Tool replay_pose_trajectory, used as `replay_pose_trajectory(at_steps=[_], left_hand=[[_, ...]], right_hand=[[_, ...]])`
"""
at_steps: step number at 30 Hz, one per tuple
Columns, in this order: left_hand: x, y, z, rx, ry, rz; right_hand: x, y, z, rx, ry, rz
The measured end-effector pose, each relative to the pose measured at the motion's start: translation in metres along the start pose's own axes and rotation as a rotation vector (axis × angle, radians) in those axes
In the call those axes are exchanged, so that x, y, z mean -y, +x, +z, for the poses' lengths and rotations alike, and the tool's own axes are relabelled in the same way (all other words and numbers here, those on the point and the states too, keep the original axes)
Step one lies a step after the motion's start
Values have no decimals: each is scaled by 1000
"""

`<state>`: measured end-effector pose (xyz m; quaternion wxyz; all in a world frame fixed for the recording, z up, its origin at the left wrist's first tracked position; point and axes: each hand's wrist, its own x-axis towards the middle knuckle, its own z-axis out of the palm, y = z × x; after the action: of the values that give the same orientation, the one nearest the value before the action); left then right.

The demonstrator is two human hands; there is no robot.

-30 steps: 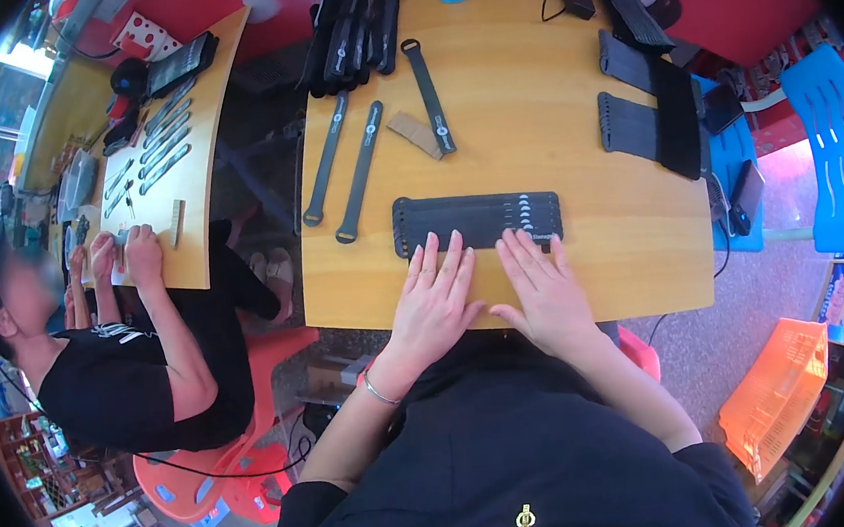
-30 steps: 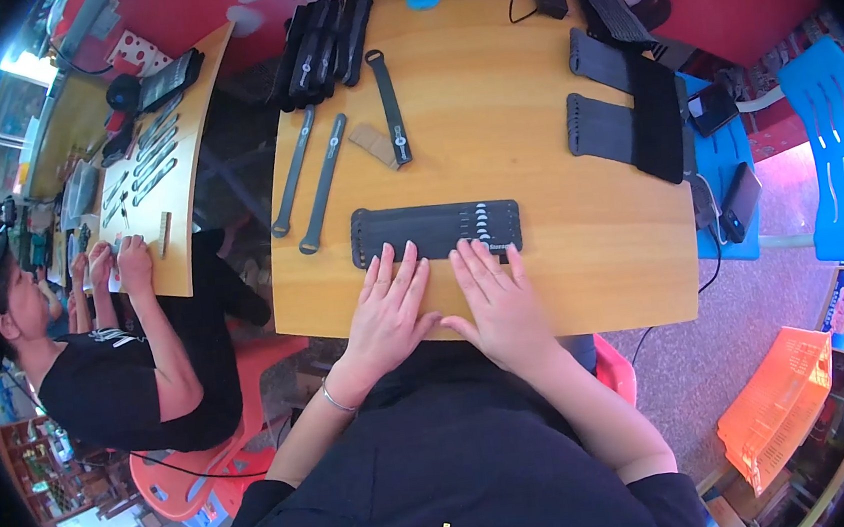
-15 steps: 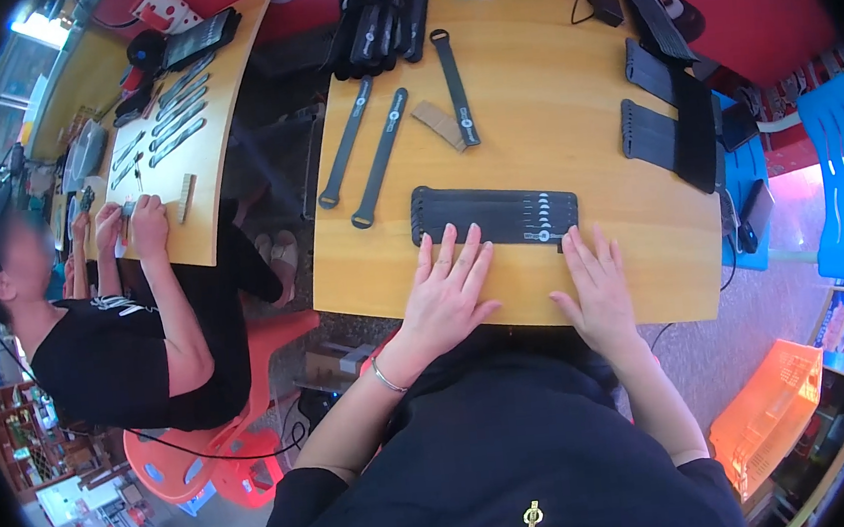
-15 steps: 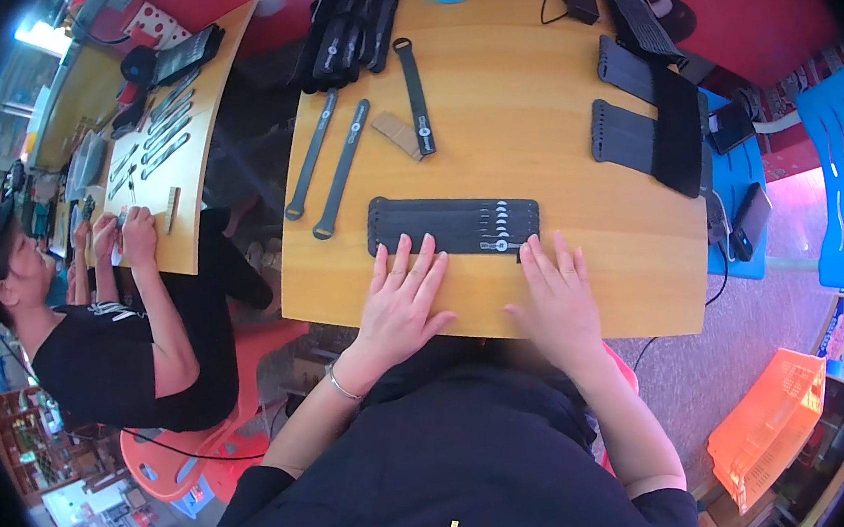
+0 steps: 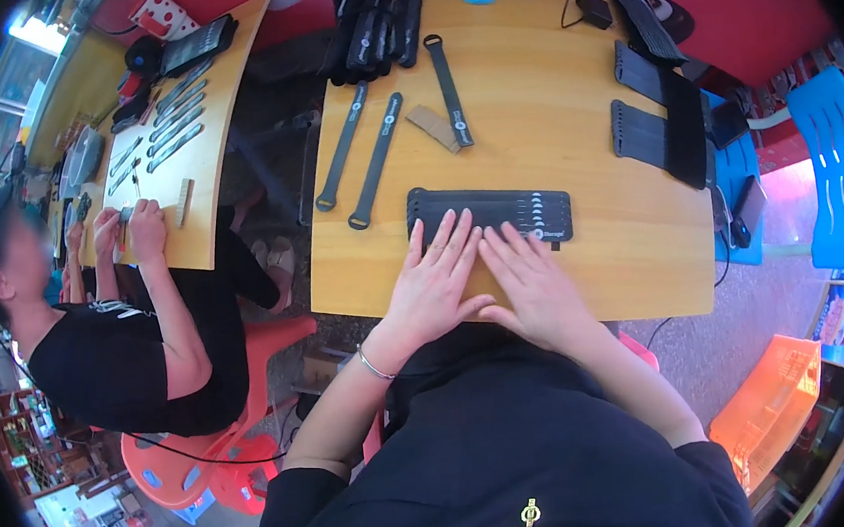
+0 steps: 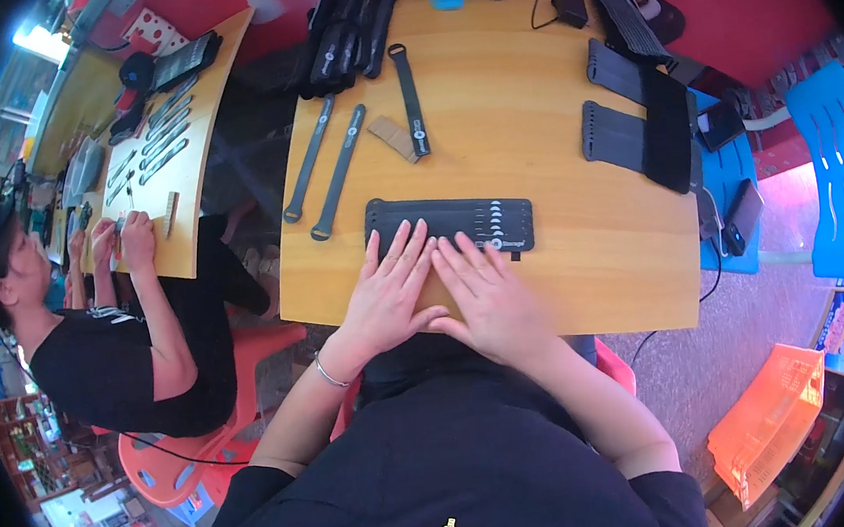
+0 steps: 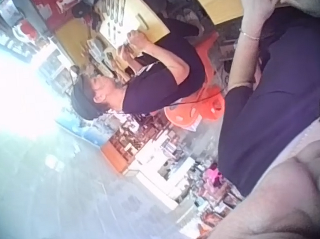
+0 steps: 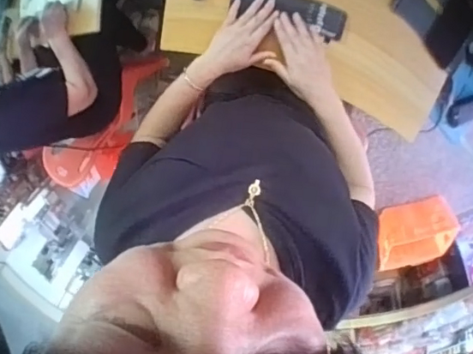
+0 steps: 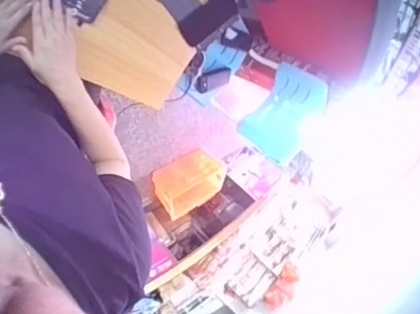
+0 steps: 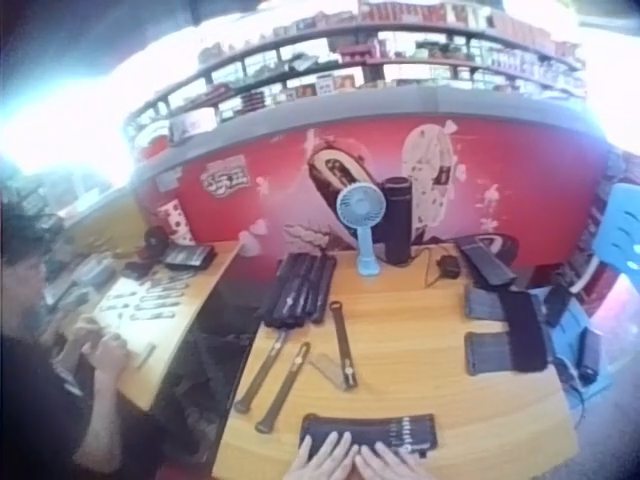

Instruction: Organizing and stacking small black straps with metallic snaps onto a base holder.

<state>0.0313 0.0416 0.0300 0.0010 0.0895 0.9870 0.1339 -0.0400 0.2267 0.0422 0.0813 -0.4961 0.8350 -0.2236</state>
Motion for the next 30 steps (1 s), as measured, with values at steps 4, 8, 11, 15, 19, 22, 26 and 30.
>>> replay_pose_trajectory(at_steps=[4,8,11,15,19,22,26,30], left_hand=[[6,1,8,42,30,15],[5,1,4,68,48,1],[5,2,3,86,66,-8],[5,2,4,90,42,-22],[5,1,4,75,10,-25],[10,1,7,49,-81,3],[10,3,3,58,-73,16],[9,-1,2,33,-98,8]], right_hand=[[-3,-1,7,-19,-28,45],[-21,-22,-5,43,-118,164],[-31,-36,-16,119,-230,247],[-40,-42,-17,113,-236,286],[-38,-38,-23,75,-225,295],[-45,-37,-27,32,-235,257],[-75,-24,-39,-37,-62,189],[-72,52,-48,-214,281,370]])
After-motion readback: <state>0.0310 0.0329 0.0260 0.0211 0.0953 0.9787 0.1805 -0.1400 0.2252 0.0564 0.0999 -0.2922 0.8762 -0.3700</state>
